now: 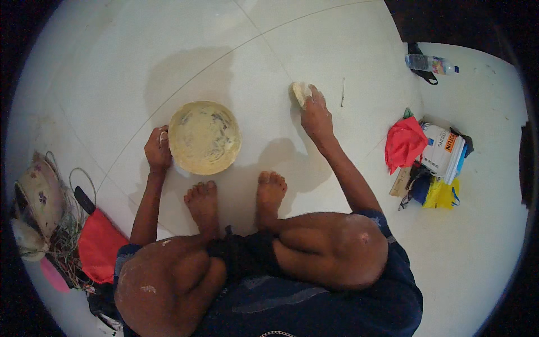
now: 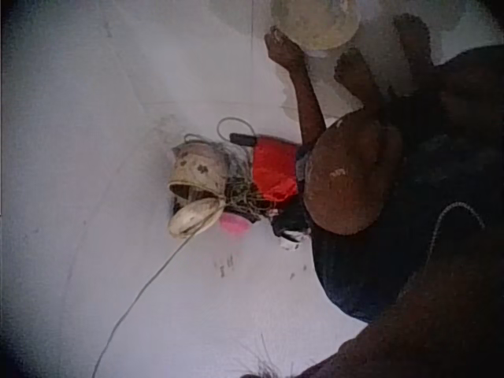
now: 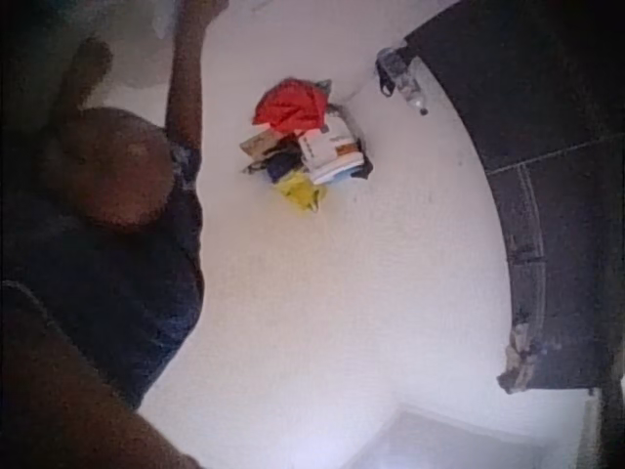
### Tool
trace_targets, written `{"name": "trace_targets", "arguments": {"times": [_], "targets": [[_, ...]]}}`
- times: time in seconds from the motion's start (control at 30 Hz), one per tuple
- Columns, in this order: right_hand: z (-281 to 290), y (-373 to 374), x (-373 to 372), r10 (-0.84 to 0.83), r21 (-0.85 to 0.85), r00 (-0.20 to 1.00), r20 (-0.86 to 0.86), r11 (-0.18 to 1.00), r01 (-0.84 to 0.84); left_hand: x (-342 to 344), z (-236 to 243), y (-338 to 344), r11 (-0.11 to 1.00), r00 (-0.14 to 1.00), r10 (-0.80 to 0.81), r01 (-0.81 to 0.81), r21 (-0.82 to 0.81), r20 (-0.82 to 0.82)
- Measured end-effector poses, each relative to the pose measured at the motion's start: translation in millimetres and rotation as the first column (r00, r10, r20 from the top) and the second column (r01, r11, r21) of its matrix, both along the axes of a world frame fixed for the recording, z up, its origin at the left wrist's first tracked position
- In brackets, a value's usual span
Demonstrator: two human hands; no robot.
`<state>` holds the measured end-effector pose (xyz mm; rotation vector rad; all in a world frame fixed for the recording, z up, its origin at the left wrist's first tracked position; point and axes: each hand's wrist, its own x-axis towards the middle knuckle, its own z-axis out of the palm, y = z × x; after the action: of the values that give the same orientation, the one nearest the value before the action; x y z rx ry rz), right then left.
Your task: The person sits on a tiled floor and applies a white grout mixture into the gaps between tiles using a small sponge. They repeatedly dip the sponge into a bowl of grout and rub it along the tile seams, occasionally using their fingers to smooth the material.
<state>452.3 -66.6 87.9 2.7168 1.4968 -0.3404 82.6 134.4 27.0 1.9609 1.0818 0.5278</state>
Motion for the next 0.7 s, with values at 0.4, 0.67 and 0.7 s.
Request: {"name": "trace_targets", "arguments": {"times": [0.4, 0.67, 0.7], "targets": [[9.8, 49.3, 1.4, 0.062, 0.003, 0.997, 0.043, 0.998, -0.062, -2.1, -1.1, 2.2, 0.997, 1.000, -0.007, 0.008, 0.081, -0.014], [21.5, 49.2, 13.4, -0.021, -0.048, 1.000, -0.019, 0.999, 0.020, -1.0, 1.7, 1.7, 0.998, 0.999, -0.009, 0.007, 0.057, 0.044], [19.3, 44.1, 13.0, -0.025, -0.104, 1.000, -0.002, 0.994, 0.024, -0.3, 1.7, 1.4, 0.998, 0.998, -0.010, 0.006, 0.063, 0.064]]}}
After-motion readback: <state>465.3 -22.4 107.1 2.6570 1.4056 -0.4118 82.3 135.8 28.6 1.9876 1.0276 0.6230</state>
